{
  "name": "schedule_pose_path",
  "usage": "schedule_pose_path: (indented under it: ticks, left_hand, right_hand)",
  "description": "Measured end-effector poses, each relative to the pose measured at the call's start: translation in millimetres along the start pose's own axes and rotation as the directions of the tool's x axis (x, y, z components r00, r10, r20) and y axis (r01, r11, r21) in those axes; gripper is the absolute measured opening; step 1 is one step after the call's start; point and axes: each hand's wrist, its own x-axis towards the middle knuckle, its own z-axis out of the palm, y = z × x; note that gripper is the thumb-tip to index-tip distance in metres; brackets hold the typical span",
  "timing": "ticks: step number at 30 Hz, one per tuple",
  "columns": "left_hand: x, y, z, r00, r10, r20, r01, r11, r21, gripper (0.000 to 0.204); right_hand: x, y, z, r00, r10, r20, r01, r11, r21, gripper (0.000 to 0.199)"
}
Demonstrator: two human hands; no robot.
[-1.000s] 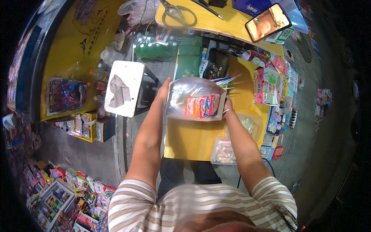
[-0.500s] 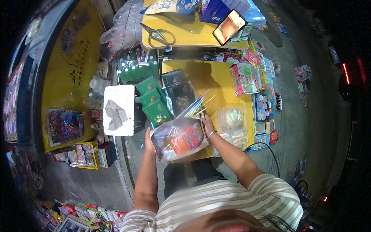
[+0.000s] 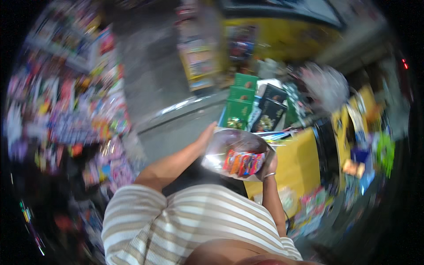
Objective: The person organizes stationery items in a store. They pick up various items from a display box and a table, including plastic containers and packaged goods, and place them on shelves. The person also handles a yellow board and a plastic bag.
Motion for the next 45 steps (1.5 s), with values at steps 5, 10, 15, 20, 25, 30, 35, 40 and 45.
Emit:
schedule_pose_path:
  ticks: [5, 10, 15, 20, 25, 30, 35, 40, 45]
  left_hand:
    - [-38.1, 26.0, 27.3, 0.972, 0.207, -0.114, -0.227, 0.951, -0.209, 0.056]
    - [-76.4, 18.1, 13.7, 0.936, 0.313, -0.159, -0.35, 0.861, -0.369, 0.061]
    - [-89.6, 22.1, 15.2, 0.895, 0.394, -0.208, -0.446, 0.781, -0.438, 0.061]
    - [-134.4, 25.0, 43.8, 0.782, 0.506, -0.364, -0.623, 0.644, -0.443, 0.06]
    - [-151.6, 33.8, 66.1, 0.745, 0.584, -0.322, -0.642, 0.498, -0.583, 0.062]
    - [-159.9, 25.2, 103.3, 0.595, 0.572, -0.565, -0.803, 0.404, -0.437, 0.062]
    - [-153.7, 32.3, 127.8, 0.338, 0.687, -0.643, -0.919, 0.095, -0.382, 0.057]
    - [-135.1, 40.5, 126.2, 0.307, 0.697, -0.648, -0.891, -0.029, -0.454, 0.055]
    - [-115.2, 53.6, 115.5, 0.131, 0.823, -0.553, -0.875, -0.166, -0.455, 0.056]
  right_hand:
    - [22.6, -76.7, 81.1, 0.977, -0.036, 0.211, 0.103, 0.944, -0.313, 0.021]
    - [47.8, -76.1, 123.8, 0.853, 0.099, 0.512, 0.154, 0.89, -0.429, 0.031]
    - [70.6, -72.9, 158.6, 0.747, 0.233, 0.623, -0.003, 0.938, -0.348, 0.022]
    - [68.1, -98.2, 197.3, 0.564, 0.161, 0.81, 0.279, 0.886, -0.371, 0.018]
    - [93.2, -116.8, 257.8, -0.308, -0.177, 0.935, 0.938, -0.219, 0.267, 0.021]
    - [80.0, -129.6, 291.8, 0.267, 0.118, 0.956, 0.591, 0.764, -0.259, 0.016]
    - [86.0, -159.0, 347.0, 0.134, 0.159, 0.978, 0.876, 0.442, -0.192, 0.023]
    - [98.7, -166.5, 391.7, -0.348, 0.103, 0.932, 0.933, -0.053, 0.355, 0.033]
    - [83.7, -166.3, 432.5, -0.101, 0.21, 0.972, 0.995, 0.001, 0.103, 0.04]
